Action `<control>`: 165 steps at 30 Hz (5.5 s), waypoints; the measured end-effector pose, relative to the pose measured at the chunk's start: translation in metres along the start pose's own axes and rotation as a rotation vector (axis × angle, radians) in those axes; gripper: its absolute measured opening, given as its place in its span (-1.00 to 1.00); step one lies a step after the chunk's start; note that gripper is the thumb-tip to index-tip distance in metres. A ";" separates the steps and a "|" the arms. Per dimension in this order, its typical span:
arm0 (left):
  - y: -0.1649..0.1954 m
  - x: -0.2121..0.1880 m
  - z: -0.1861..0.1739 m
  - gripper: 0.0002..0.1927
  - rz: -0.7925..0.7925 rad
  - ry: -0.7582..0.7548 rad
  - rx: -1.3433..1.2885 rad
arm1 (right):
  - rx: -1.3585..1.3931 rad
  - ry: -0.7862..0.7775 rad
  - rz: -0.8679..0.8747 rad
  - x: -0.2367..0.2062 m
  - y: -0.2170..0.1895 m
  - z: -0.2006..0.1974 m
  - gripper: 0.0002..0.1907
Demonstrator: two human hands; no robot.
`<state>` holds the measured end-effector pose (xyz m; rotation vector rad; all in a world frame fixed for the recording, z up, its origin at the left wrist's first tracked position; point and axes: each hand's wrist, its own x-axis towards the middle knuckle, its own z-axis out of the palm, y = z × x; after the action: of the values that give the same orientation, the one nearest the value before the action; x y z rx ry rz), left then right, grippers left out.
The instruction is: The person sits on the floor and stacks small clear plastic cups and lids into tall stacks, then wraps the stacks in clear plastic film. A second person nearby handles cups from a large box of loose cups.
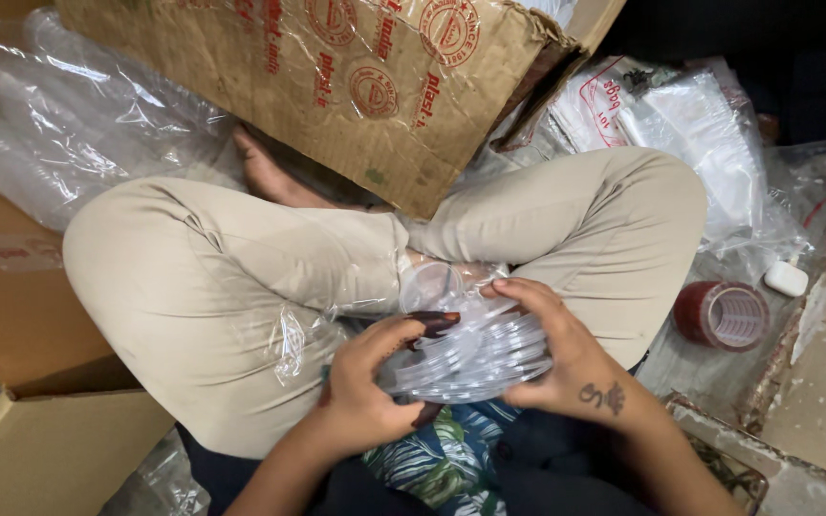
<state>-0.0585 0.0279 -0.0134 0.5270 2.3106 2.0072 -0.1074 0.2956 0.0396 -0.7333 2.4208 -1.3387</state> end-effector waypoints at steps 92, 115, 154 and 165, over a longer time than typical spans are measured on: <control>0.000 0.007 0.032 -0.42 -0.206 0.180 -0.806 | 0.490 0.176 -0.083 -0.036 -0.023 0.079 0.01; 0.041 -0.043 -0.003 -0.04 -0.142 -0.122 -0.426 | 0.548 -0.027 0.275 -0.051 -0.020 0.068 0.21; 0.020 -0.017 0.018 -0.49 -0.391 -0.012 -0.853 | 0.571 -0.018 0.316 -0.036 -0.017 0.082 0.33; 0.005 -0.024 0.018 -0.49 -0.389 0.077 -0.979 | 0.284 0.084 0.009 -0.029 -0.011 0.083 0.04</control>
<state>-0.0302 0.0394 -0.0159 -0.0669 1.0490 2.5571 -0.0416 0.2484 0.0050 -0.6015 2.2230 -1.6944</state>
